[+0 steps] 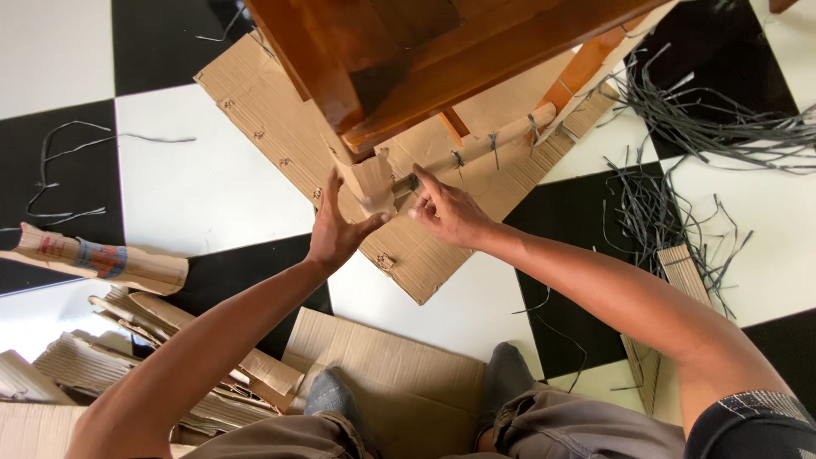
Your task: Wrapping furniture legs with protective cardboard and securing them with plastic ties
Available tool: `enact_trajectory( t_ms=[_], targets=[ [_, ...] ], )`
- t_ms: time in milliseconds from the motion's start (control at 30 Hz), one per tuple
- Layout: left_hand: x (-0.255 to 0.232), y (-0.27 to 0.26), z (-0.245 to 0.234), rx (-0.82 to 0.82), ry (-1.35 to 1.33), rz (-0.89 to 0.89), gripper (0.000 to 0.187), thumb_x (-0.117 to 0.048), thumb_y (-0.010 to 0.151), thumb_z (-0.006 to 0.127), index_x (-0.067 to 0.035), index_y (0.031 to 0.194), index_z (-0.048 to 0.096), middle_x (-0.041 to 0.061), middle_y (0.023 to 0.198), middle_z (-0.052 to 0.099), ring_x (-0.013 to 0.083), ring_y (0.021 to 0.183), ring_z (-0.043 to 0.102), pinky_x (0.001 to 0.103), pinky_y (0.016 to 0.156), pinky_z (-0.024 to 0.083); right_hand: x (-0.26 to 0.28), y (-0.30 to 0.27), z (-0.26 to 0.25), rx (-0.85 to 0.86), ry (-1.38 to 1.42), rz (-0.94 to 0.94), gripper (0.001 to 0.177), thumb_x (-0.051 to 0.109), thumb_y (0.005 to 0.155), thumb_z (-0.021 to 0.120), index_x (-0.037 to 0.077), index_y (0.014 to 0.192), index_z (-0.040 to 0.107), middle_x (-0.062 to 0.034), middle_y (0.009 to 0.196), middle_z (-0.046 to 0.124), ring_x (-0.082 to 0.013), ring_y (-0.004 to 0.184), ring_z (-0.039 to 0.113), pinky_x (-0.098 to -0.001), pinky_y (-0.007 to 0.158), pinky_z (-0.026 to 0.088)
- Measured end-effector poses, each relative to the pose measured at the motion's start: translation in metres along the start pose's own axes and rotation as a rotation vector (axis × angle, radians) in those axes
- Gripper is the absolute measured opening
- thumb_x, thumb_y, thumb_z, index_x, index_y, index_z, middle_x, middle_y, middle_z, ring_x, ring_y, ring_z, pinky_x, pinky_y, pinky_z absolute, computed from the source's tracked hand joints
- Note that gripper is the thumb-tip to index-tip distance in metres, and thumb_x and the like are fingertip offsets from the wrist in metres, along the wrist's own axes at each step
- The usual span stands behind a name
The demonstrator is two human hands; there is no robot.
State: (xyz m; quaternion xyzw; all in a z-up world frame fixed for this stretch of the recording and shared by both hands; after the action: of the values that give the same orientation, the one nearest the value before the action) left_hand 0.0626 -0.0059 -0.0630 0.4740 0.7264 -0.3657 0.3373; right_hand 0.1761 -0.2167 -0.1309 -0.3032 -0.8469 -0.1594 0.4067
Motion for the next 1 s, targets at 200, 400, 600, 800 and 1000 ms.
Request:
enact_trajectory(
  t_ms=[200,400,600,800,1000],
  targets=[
    [0.09,-0.005,0.064,0.545,0.29,-0.465,0.064,-0.062,0.086,0.07,-0.016,0.131,0.07,0.015,0.138,0.066,0.0365,0.133,0.059,0.048,0.114,0.047,-0.038,-0.038,-0.014,0.047,-0.233,0.01,0.045,0.02,0.092,0.062,0.006,0.135,0.058,-0.0168,0.092,0.077,-0.043,0.089,0.073,-0.058,0.077,0.057],
    [0.085,-0.007,0.124,0.819,0.423,-0.103,0.063,-0.062,0.081,0.069,-0.026,0.133,0.067,0.001,0.123,0.075,0.0208,0.12,0.069,0.04,0.106,0.053,-0.102,-0.092,-0.057,0.176,-0.422,0.243,0.026,0.029,0.094,0.057,0.017,0.104,0.078,-0.0132,0.095,0.079,-0.0402,0.096,0.074,-0.0532,0.087,0.057],
    [0.033,0.002,0.162,0.88,0.454,-0.046,0.059,-0.054,0.087,0.063,-0.02,0.136,0.065,0.004,0.129,0.073,0.0233,0.127,0.065,0.043,0.108,0.05,-0.17,-0.156,-0.117,0.316,-0.49,0.542,0.025,0.027,0.1,0.054,0.02,0.088,0.075,-0.0045,0.085,0.077,-0.0335,0.083,0.075,-0.046,0.078,0.058],
    [0.002,-0.002,0.186,0.965,0.45,-0.048,0.059,-0.051,0.088,0.063,-0.017,0.136,0.066,0.008,0.129,0.073,0.0268,0.129,0.063,0.046,0.11,0.048,-0.198,-0.216,-0.121,0.569,-0.587,0.595,0.032,0.026,0.1,0.055,0.015,0.122,0.076,-0.013,0.115,0.078,-0.0378,0.108,0.072,-0.0541,0.096,0.057],
    [-0.003,-0.004,0.205,1.016,0.464,-0.041,0.059,-0.051,0.088,0.064,-0.015,0.135,0.066,0.01,0.13,0.072,0.0288,0.129,0.064,0.046,0.11,0.049,-0.228,-0.261,-0.104,0.624,-0.696,0.699,0.06,0.043,0.104,0.051,0.012,0.154,0.043,-0.0175,0.154,0.048,-0.0339,0.136,0.056,-0.0491,0.105,0.053]
  ],
)
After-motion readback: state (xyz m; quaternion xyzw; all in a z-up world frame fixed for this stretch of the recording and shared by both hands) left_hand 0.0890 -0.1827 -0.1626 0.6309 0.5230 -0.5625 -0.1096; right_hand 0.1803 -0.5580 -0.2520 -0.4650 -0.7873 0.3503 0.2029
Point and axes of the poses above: each hand's wrist, its own y-axis towards the middle knuckle, its own z-axis out of the palm, x = y × z, the point moved 2 cm from there along y, towards the middle knuckle
